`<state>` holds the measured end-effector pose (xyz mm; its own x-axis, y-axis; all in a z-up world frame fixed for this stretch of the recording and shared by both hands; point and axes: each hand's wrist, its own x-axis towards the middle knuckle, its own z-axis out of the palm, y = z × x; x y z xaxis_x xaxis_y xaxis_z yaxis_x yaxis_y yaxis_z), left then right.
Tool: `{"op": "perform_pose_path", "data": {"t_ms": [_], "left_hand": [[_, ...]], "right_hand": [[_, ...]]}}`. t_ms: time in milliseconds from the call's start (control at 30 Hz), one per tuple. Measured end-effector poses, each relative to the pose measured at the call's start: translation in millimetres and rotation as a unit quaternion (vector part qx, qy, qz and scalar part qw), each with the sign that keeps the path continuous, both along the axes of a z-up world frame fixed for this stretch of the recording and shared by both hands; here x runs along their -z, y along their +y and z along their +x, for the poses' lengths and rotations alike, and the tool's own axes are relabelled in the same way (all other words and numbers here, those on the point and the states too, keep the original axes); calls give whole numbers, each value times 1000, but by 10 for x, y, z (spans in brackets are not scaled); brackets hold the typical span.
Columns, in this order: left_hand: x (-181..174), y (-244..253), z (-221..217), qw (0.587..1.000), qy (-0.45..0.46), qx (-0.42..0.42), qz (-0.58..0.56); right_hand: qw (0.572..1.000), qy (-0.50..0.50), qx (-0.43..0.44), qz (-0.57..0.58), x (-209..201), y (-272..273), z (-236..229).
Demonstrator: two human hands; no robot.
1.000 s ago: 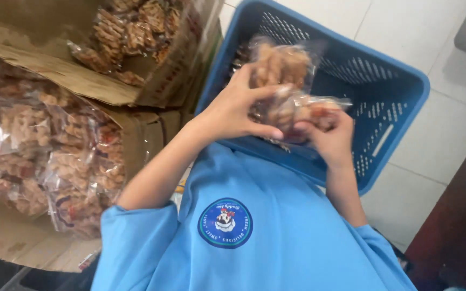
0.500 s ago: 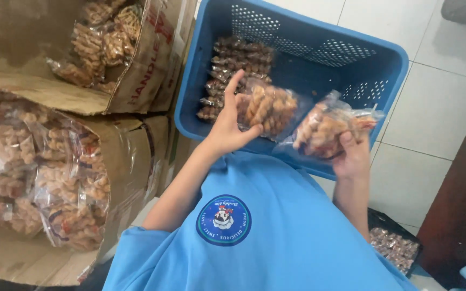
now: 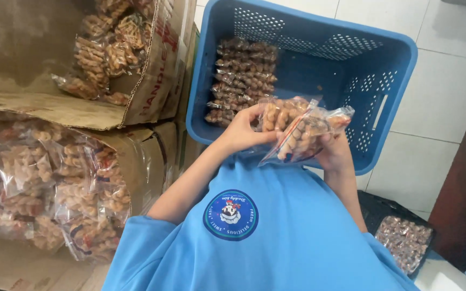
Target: The person repeatedly picks sealed snack bags from a cardboard box and places them into a blue plastic basket. They handle the bags one or two at a time, arranging them in the basket as it fills.
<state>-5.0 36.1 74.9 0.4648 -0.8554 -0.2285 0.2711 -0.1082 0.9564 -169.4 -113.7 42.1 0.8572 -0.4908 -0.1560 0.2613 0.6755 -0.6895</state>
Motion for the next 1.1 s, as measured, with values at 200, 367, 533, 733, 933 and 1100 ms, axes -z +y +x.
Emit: {"op": "perform_pose_path", "data": {"t_ms": [200, 367, 533, 733, 933, 1100], "left_hand": [[-74, 15, 55, 997, 71, -33, -8], [-18, 78, 212, 995, -42, 86, 7], [-159, 115, 334, 964, -181, 177, -82], [28, 281, 556, 995, -21, 20, -99], [92, 216, 369, 994, -47, -5, -96], [336, 32, -86, 986, 1, 66, -154]], "right_hand": [[999, 21, -15, -40, -195, 74, 82], [989, 21, -80, -124, -85, 108, 54], [971, 98, -87, -199, -400, 173, 83], [892, 227, -16, -391, -616, 168, -145], [908, 251, 36, -334, -435, 169, -122], [938, 235, 32, -253, -710, 397, 151]]}}
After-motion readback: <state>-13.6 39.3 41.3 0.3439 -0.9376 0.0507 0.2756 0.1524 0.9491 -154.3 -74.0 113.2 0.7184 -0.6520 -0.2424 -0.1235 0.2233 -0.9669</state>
